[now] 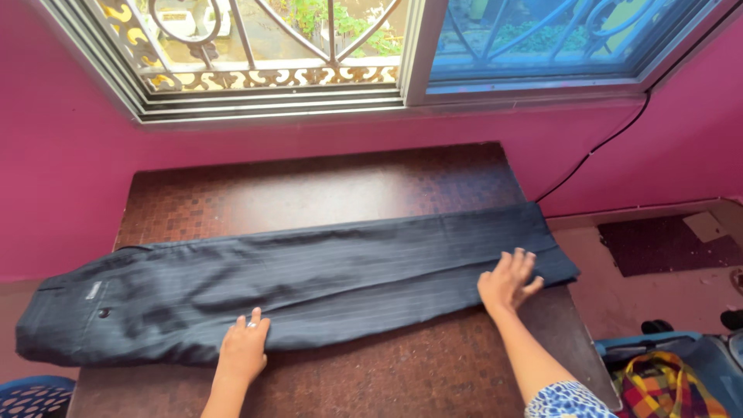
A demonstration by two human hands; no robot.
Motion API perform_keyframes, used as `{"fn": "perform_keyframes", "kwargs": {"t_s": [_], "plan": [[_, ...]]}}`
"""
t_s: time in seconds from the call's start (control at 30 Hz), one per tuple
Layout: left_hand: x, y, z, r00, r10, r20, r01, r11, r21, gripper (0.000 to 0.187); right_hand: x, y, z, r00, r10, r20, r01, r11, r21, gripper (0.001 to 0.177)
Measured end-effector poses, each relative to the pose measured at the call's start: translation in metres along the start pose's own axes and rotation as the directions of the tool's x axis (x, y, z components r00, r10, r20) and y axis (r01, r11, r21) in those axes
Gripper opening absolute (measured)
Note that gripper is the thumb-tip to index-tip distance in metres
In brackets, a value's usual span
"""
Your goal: The person picks up a pair of trousers from a laundry basket, lays them flat on a table, and folds them into a rectangular shape.
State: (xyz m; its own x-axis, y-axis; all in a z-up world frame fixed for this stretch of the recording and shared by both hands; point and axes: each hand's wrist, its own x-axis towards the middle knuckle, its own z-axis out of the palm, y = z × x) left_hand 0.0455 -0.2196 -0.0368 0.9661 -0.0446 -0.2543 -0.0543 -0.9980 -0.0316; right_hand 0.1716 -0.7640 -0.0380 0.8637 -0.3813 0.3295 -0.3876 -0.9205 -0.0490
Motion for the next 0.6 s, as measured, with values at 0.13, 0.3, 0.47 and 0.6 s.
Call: {"fn": "perform_keyframes", "kwargs": {"t_s": [0.13, 0.3, 0.47, 0.6], "plan": [[0.010, -0.029, 0.013, 0.997, 0.072, -0.023, -0.075, 0.969, -0.234, 0.073, -0.043, -0.065, 0.002, 0.975, -0.182, 0.125, 0.146, 0.956, 0.256, 0.048], [0.005, -0.047, -0.017, 0.987, 0.158, -0.033, -0.155, 0.873, -0.462, 0.055, -0.092, -0.160, -0.032, 0.907, -0.385, 0.171, 0.256, 0.826, 0.502, 0.035], [-0.025, -0.054, -0.069, 0.980, 0.060, -0.192, -0.110, 0.958, -0.264, 0.049, -0.145, -0.228, -0.094, 0.699, -0.678, 0.228, 0.354, 0.605, 0.713, 0.043], [-0.041, -0.070, -0.065, 0.948, -0.071, -0.310, 0.049, 0.996, -0.080, 0.031, -0.162, -0.259, -0.144, 0.566, -0.641, 0.519, 0.328, 0.753, 0.571, 0.072]]}}
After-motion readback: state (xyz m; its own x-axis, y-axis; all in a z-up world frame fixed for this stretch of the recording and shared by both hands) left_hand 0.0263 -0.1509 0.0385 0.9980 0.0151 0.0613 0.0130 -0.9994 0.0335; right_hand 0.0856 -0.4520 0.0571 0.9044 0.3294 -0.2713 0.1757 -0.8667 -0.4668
